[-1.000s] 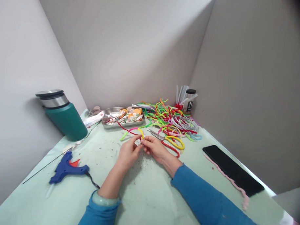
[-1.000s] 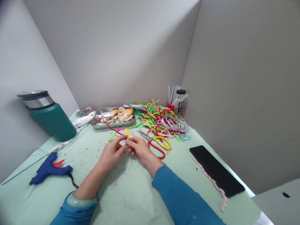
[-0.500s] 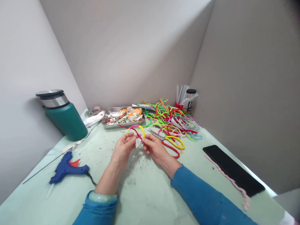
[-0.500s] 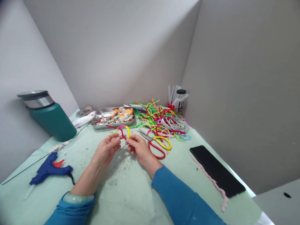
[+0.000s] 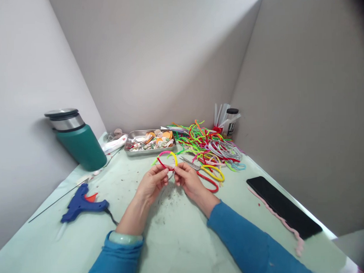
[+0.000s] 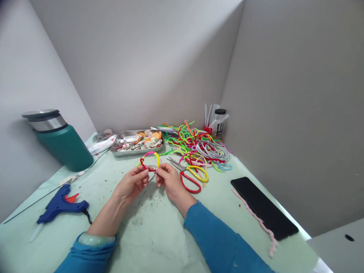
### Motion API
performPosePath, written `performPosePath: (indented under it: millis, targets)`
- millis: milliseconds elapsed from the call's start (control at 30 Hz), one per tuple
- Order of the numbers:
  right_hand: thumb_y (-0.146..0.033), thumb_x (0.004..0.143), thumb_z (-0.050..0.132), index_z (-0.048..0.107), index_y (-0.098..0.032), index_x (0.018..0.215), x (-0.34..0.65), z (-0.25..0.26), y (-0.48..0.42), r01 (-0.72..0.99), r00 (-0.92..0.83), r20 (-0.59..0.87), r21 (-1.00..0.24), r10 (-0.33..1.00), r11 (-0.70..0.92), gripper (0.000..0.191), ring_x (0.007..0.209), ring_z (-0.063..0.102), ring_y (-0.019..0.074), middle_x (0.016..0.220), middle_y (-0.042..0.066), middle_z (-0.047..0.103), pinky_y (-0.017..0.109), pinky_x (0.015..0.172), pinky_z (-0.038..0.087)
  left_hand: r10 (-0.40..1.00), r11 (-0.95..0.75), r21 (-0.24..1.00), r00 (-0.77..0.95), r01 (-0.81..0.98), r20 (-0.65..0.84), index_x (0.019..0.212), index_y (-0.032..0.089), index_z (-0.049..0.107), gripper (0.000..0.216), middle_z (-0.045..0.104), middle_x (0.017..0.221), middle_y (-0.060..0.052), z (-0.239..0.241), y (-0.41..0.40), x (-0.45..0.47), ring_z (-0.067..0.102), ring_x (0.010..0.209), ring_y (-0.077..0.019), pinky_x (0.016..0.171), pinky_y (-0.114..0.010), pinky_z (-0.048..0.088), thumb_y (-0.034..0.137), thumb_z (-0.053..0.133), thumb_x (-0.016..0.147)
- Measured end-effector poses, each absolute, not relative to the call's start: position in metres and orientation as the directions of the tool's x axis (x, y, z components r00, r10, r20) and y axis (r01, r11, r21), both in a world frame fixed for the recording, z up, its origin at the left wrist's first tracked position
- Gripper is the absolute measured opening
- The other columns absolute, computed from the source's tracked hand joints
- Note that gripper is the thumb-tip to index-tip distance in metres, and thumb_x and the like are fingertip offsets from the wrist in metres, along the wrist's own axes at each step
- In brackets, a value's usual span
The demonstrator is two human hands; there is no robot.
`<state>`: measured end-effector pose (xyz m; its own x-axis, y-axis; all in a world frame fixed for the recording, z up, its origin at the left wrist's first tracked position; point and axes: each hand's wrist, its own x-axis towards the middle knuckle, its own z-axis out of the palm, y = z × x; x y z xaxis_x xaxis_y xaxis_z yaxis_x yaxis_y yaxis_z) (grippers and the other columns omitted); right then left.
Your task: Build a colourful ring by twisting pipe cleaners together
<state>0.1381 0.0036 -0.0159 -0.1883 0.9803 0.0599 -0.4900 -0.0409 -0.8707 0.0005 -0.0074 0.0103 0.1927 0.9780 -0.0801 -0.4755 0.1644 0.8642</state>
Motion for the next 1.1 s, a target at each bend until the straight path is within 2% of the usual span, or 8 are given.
performPosePath:
  millis: [200,300,400,500,667,833,967,1100]
  targets:
    - [-0.037,0.069,0.068,0.052,-0.018,0.074,0.137,-0.016,0.004,-0.472,-0.187,0.045,-0.88,0.981,-0.049,0.025,0.041,0.043,0.0073,0.049,-0.006,0.049,0.02,0.04,0.031,0.983,-0.127,0.97,0.101,-0.21,0.151,0.081,0.013,0.064,0.021,0.057,0.061,0.001,0.011,-0.009,0.004,0.046,0.05,-0.0067,0.047,-0.019,0.036,0.027,0.069,0.066]
    - [-0.037,0.068,0.068,0.051,-0.018,0.073,0.137,-0.016,0.003,-0.457,-0.187,0.028,-0.887,0.982,-0.062,0.026,0.041,0.043,0.0073,0.049,-0.006,0.048,0.019,0.04,0.031,0.988,-0.131,0.982,0.064,-0.137,0.141,0.082,0.013,0.064,0.023,0.053,0.056,0.002,0.01,-0.007,0.003,0.044,0.047,-0.0072,0.046,-0.019,0.033,0.032,0.066,0.069]
    - [-0.038,0.068,0.069,0.051,-0.019,0.073,0.137,-0.016,0.003,-0.449,-0.183,0.013,-0.89,0.983,-0.072,0.027,0.042,0.043,0.0073,0.05,-0.006,0.049,0.019,0.04,0.031,0.994,-0.108,0.994,0.026,-0.02,0.108,0.086,0.014,0.064,0.028,0.061,0.067,0.0,0.006,-0.005,0.002,0.04,0.043,-0.0063,0.044,-0.02,0.03,0.034,0.067,0.066]
    - [-0.038,0.067,0.07,0.052,-0.018,0.074,0.137,-0.018,0.004,-0.454,-0.181,0.023,-0.889,0.983,-0.063,0.028,0.043,0.043,0.0067,0.053,-0.006,0.05,0.019,0.04,0.031,0.978,-0.209,0.95,0.047,0.23,0.204,0.087,0.019,0.068,0.027,0.066,0.079,-0.002,0.0,-0.004,0.002,0.04,0.045,-0.0071,0.046,-0.021,0.03,0.031,0.068,0.064]
    - [-0.039,0.069,0.069,0.053,-0.018,0.074,0.137,-0.019,0.005,-0.444,-0.197,0.034,-0.894,0.98,-0.058,0.027,0.043,0.042,0.0061,0.053,-0.006,0.049,0.018,0.039,0.029,0.934,-0.291,0.813,-0.034,0.504,0.356,0.089,0.026,0.071,0.023,0.065,0.066,0.0,-0.004,-0.005,0.001,0.051,0.057,-0.013,0.058,-0.023,0.036,0.027,0.065,0.067]
    - [-0.043,0.072,0.066,0.055,-0.018,0.078,0.138,-0.02,0.007,-0.481,-0.228,0.014,-0.871,0.974,-0.1,0.027,0.043,0.043,0.0064,0.053,-0.005,0.05,0.018,0.04,0.029,0.923,-0.333,0.813,-0.01,0.478,0.385,0.09,0.025,0.072,0.024,0.067,0.075,-0.002,0.0,-0.005,0.0,0.058,0.072,-0.0161,0.072,-0.027,0.042,0.028,0.064,0.068]
    - [-0.043,0.07,0.068,0.056,-0.018,0.077,0.139,-0.021,0.008,-0.485,-0.246,0.009,-0.867,0.969,-0.115,0.028,0.043,0.043,0.0064,0.053,-0.005,0.051,0.018,0.04,0.029,0.953,-0.285,0.869,0.026,0.405,0.301,0.094,0.02,0.069,0.026,0.067,0.071,-0.001,0.001,-0.006,0.002,0.057,0.063,-0.0139,0.064,-0.025,0.043,0.028,0.059,0.071]
    - [-0.042,0.069,0.068,0.056,-0.017,0.075,0.139,-0.021,0.008,-0.462,-0.243,0.019,-0.881,0.97,-0.098,0.028,0.042,0.041,0.0059,0.055,-0.005,0.05,0.019,0.04,0.028,0.938,-0.334,0.862,0.05,0.381,0.342,0.087,0.019,0.067,0.019,0.067,0.078,-0.001,0.001,-0.006,0.003,0.05,0.055,-0.0098,0.055,-0.021,0.039,0.029,0.059,0.072]
